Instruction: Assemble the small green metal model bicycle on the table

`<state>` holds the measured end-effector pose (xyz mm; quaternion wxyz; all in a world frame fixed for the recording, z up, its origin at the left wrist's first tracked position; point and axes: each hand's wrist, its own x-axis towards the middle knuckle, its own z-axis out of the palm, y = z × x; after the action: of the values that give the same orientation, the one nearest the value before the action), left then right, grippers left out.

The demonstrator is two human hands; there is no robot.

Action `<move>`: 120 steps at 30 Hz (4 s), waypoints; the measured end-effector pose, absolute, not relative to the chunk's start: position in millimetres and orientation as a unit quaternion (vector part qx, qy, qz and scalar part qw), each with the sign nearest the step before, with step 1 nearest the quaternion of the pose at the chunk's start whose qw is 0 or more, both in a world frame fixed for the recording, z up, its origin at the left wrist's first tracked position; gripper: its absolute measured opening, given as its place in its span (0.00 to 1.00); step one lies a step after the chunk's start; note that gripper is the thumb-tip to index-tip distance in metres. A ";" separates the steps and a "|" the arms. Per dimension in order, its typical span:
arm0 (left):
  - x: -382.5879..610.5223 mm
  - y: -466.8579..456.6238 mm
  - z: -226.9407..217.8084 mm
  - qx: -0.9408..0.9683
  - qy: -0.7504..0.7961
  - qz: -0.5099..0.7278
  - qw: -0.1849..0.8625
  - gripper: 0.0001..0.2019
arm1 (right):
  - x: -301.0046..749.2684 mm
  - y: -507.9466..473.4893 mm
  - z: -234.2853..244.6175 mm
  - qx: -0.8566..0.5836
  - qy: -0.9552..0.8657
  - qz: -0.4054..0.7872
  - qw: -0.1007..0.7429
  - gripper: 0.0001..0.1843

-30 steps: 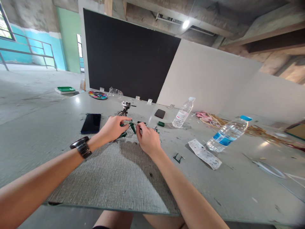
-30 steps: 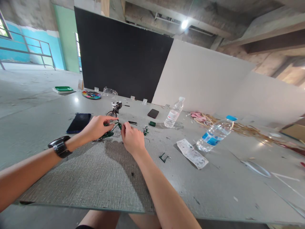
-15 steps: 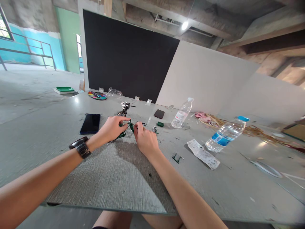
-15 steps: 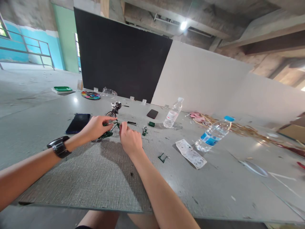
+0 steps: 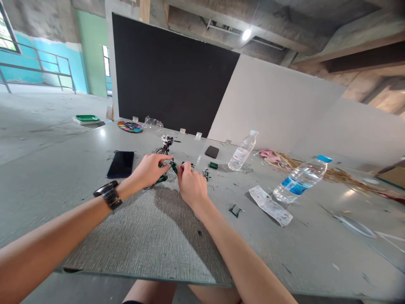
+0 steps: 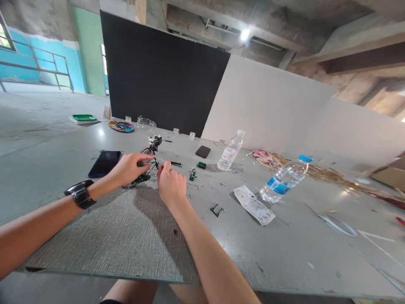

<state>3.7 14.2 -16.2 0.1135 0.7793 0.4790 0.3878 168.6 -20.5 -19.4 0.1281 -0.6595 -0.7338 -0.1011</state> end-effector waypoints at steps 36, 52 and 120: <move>5.6 13.4 -17.4 0.772 0.496 0.388 0.082 0.20 | 176.4 -4.8 -26.4 -0.580 -0.717 0.111 0.370 0.16; -0.3 8.9 -11.1 0.801 0.371 0.434 0.179 0.20 | 211.2 9.1 -28.2 -0.391 -0.457 0.539 0.589 0.27; -12.0 19.5 -3.2 0.789 0.455 0.408 0.058 0.16 | 201.8 9.3 -38.5 -0.484 -0.630 0.287 0.535 0.21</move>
<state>-12.0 19.5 -3.2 0.0577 0.7894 0.4548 0.4082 201.8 9.3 -38.5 0.5346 -0.4841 -0.6303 0.2872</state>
